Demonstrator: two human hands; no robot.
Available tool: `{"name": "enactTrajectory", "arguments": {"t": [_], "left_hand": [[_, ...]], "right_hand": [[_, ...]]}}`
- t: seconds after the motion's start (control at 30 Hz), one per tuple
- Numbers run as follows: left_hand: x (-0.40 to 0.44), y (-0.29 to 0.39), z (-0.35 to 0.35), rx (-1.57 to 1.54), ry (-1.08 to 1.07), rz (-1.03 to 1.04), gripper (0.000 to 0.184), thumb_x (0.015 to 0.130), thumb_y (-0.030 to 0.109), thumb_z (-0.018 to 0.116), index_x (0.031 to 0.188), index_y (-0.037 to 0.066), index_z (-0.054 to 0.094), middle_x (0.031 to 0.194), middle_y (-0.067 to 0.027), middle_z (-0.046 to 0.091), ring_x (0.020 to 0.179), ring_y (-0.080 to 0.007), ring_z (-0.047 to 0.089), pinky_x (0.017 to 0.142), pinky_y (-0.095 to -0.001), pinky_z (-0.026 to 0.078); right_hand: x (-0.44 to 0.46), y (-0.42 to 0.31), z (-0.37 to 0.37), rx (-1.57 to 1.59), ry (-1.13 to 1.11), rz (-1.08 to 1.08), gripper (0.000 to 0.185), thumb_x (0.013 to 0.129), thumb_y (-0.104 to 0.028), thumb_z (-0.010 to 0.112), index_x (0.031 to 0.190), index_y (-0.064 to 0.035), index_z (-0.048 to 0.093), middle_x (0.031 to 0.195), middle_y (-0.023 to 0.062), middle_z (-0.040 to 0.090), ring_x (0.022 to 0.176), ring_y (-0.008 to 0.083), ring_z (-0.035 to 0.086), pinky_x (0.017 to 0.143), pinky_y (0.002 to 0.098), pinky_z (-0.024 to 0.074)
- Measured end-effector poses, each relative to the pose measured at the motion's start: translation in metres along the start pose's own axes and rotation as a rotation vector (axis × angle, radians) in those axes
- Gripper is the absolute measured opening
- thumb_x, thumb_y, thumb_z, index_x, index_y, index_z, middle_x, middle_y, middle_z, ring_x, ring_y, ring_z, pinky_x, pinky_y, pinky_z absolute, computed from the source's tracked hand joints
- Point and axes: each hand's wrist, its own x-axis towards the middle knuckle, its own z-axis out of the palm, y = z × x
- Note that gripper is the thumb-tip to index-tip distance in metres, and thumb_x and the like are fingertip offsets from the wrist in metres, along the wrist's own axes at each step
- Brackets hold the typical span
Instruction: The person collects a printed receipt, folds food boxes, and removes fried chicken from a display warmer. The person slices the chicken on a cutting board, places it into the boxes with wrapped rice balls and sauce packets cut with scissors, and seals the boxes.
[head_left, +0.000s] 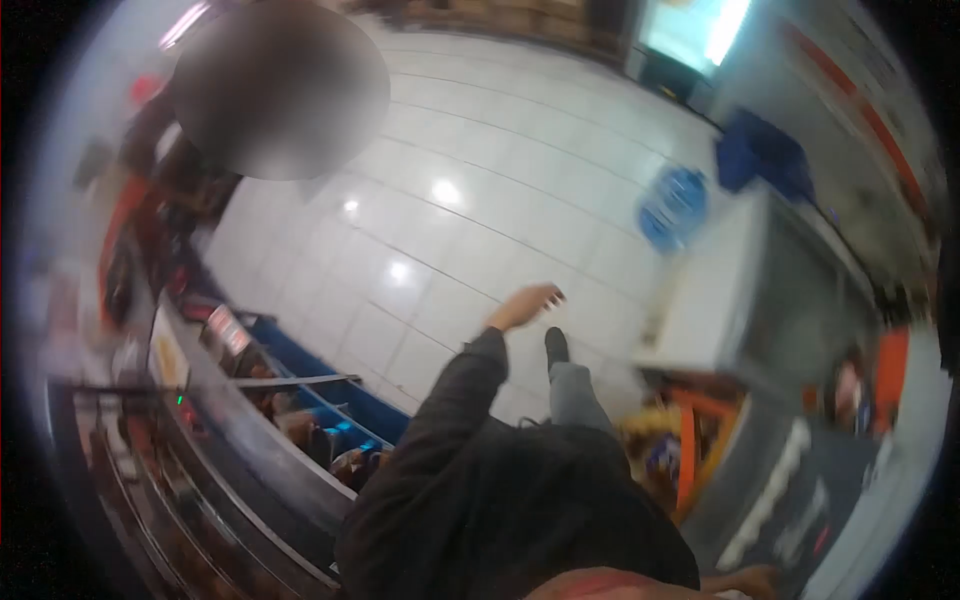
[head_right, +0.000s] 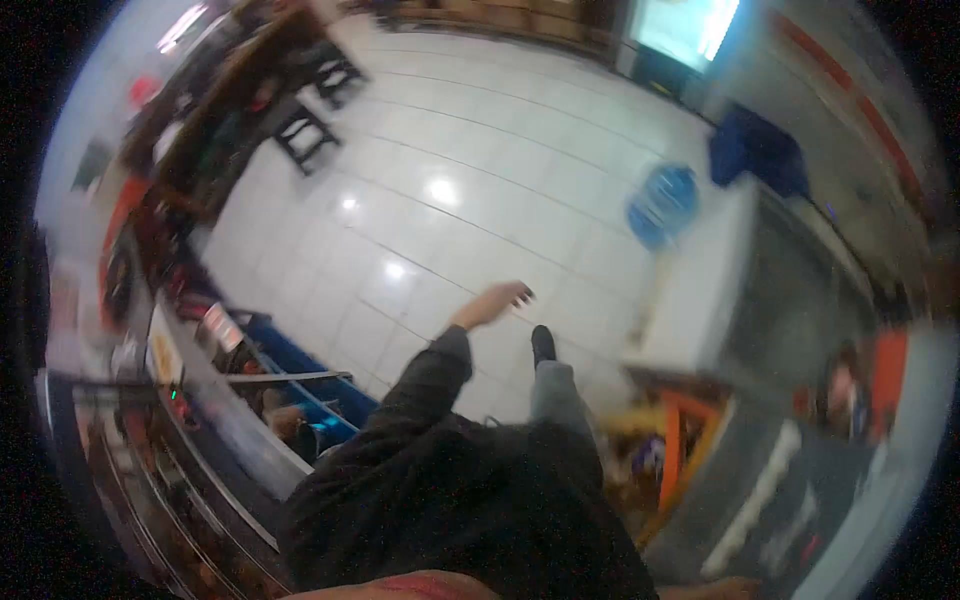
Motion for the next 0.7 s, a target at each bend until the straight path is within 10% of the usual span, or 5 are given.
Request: {"name": "enactTrajectory", "arguments": {"t": [0.33, 0.37, 0.43, 0.47, 0.7], "left_hand": [[-0.175, -0.248, -0.161, 0.126, 1.145, -0.865, 0.03, 0.087, 0.021, 0.046, 0.106, 0.002, 0.06, 0.114, -0.0167, 0.056, 0.108, -0.0324, 0.051, 0.091, -0.04, 0.041], [-0.231, -0.29, -0.155, 0.92, 0.45, -0.871, 0.026, 0.086, 0.022, 0.048, 0.099, 0.004, 0.062, 0.109, -0.0181, 0.056, 0.106, -0.0339, 0.05, 0.09, -0.0431, 0.041], [-0.294, -0.269, -0.144, 0.479, 0.286, -1.063, 0.032, 0.086, 0.027, 0.05, 0.109, 0.006, 0.056, 0.111, -0.0177, 0.056, 0.105, -0.0339, 0.051, 0.091, -0.0436, 0.041], [-0.316, -0.234, -0.126, -0.089, 1.016, -1.231, 0.034, 0.089, 0.031, 0.047, 0.107, 0.004, 0.056, 0.106, -0.0173, 0.057, 0.102, -0.0325, 0.053, 0.086, -0.0433, 0.043], [-0.338, -0.194, -0.136, -0.15, 0.775, -1.473, 0.03, 0.089, 0.028, 0.049, 0.106, 0.005, 0.058, 0.102, -0.0157, 0.061, 0.096, -0.0313, 0.057, 0.083, -0.0418, 0.045]], "right_hand": [[0.03, -0.77, -0.139, 1.469, -0.211, -0.405, 0.023, 0.09, -0.008, 0.052, 0.11, 0.0017, 0.055, 0.112, 0.0146, 0.055, 0.094, 0.0239, 0.057, 0.074, 0.0322, 0.0503], [-0.001, -0.844, -0.176, 1.639, -0.353, -0.461, 0.023, 0.087, -0.005, 0.05, 0.11, 0.0002, 0.054, 0.114, 0.0133, 0.054, 0.096, 0.0229, 0.056, 0.076, 0.0312, 0.0485], [-0.095, -0.966, -0.27, 2.003, -0.783, -0.635, 0.027, 0.083, 0.002, 0.047, 0.109, -0.0027, 0.051, 0.117, 0.0108, 0.051, 0.099, 0.021, 0.054, 0.078, 0.0292, 0.0449], [-0.155, -1.019, -0.315, 2.117, -0.939, -0.828, 0.031, 0.08, 0.005, 0.046, 0.109, -0.0042, 0.05, 0.119, 0.0095, 0.05, 0.101, 0.02, 0.053, 0.079, 0.0282, 0.0431], [-0.421, -1.055, -0.657, 1.918, -0.984, -2.289, 0.029, 0.082, -0.01, 0.056, 0.111, -0.0132, 0.057, 0.099, 0.0131, 0.056, 0.089, 0.0275, 0.058, 0.076, 0.0395, 0.0468]]}}
